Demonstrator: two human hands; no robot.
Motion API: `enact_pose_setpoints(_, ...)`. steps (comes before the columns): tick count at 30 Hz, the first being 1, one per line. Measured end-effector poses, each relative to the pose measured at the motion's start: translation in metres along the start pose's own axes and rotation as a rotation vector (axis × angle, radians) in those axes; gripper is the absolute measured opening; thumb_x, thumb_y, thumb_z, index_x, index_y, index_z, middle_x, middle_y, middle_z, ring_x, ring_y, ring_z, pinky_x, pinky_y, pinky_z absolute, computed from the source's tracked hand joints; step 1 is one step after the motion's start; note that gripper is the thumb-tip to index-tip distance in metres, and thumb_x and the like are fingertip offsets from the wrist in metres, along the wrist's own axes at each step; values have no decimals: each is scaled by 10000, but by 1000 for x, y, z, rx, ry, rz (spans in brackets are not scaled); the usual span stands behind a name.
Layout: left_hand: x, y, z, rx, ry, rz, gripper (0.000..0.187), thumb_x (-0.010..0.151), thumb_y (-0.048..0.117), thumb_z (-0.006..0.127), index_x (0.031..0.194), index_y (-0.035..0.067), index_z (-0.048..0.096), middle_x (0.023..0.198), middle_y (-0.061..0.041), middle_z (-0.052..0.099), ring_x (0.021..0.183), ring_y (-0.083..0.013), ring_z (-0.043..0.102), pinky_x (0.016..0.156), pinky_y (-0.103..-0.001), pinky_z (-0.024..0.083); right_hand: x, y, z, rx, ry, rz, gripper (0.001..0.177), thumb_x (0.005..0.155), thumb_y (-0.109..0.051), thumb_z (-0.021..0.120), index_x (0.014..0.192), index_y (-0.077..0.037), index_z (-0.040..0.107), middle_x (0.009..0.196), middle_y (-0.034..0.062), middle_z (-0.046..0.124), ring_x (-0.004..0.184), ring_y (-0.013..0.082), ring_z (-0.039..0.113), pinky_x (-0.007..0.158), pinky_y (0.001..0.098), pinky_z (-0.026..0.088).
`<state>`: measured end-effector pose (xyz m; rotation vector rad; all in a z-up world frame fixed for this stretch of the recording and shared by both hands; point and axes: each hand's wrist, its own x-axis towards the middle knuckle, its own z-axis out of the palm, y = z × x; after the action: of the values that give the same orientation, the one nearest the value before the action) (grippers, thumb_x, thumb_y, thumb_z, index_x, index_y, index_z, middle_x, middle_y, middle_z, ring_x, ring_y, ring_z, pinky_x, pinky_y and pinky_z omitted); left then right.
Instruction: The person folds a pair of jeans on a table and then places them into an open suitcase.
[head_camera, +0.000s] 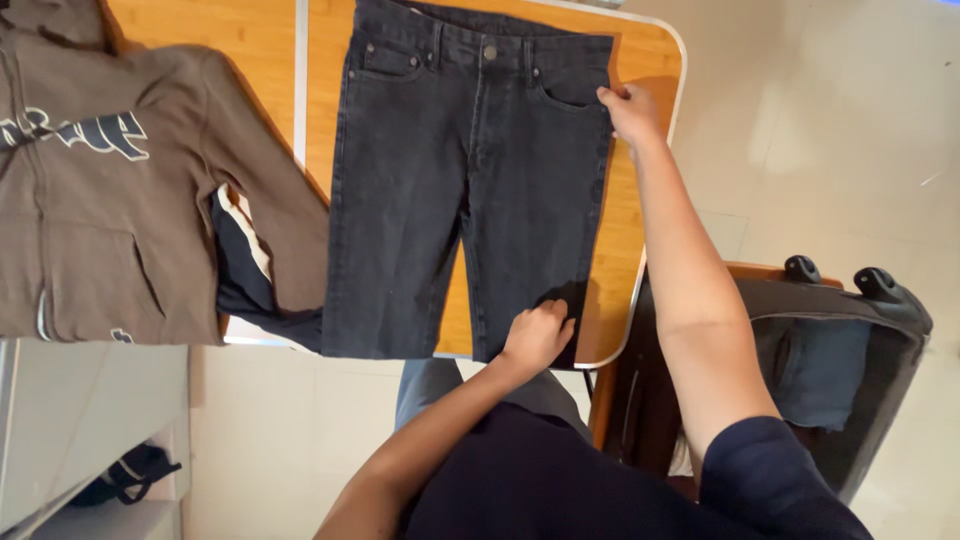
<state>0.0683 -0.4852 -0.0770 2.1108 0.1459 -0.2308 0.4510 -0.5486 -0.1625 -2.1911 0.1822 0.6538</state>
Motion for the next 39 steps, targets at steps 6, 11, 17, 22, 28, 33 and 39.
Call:
enact_pose_setpoints(6,3,0,39,163,-153,-158,328,906,347,718,861,26,672,820,-192,730,778,-377,727,686,-470,589,-6,12,5,33,-2,3,349,920,-405,737,1059,-89,693,866,-3,617,763,139,604,600,322,500)
enact_pose_setpoints(11,5,-2,57,228,-127,-206,389,919,415,707,823,38,710,788,-174,738,740,-348,742,649,-446,595,-12,10,1,59,-8,34,360,918,-434,715,1053,-103,671,920,-23,663,831,137,626,641,330,520)
enact_pose_setpoints(17,8,-13,83,287,-46,-229,316,885,361,710,779,63,712,756,-152,738,718,-331,746,608,-434,594,-18,11,3,86,-2,4,353,950,-432,728,986,-91,647,856,-13,602,778,133,588,635,325,502)
enact_pose_setpoints(22,2,-27,101,321,6,-183,106,886,166,646,833,85,689,790,-149,742,739,-324,756,639,-430,606,-11,10,7,168,3,-20,299,922,-397,766,958,-133,629,822,-29,575,734,121,555,591,316,441)
enact_pose_setpoints(28,-20,6,52,95,63,-44,99,838,139,639,830,41,654,785,-188,714,725,-381,721,657,-469,576,-35,-21,-1,446,-128,-164,170,915,-197,764,919,-104,622,849,-21,641,775,98,606,668,270,504)
enact_pose_setpoints(33,-52,41,-25,-141,118,-12,174,882,137,627,788,-5,594,771,-208,669,721,-416,667,674,-500,530,-68,-73,-6,599,-275,-255,156,923,-102,737,885,-93,585,858,-18,654,777,97,632,678,279,544)
enact_pose_setpoints(39,-95,28,-84,-418,160,1,295,961,170,644,792,-52,547,692,-196,563,586,-334,567,576,-424,429,-107,-150,33,575,-313,-380,76,924,-99,737,934,-111,663,869,-13,682,740,74,663,616,272,563)
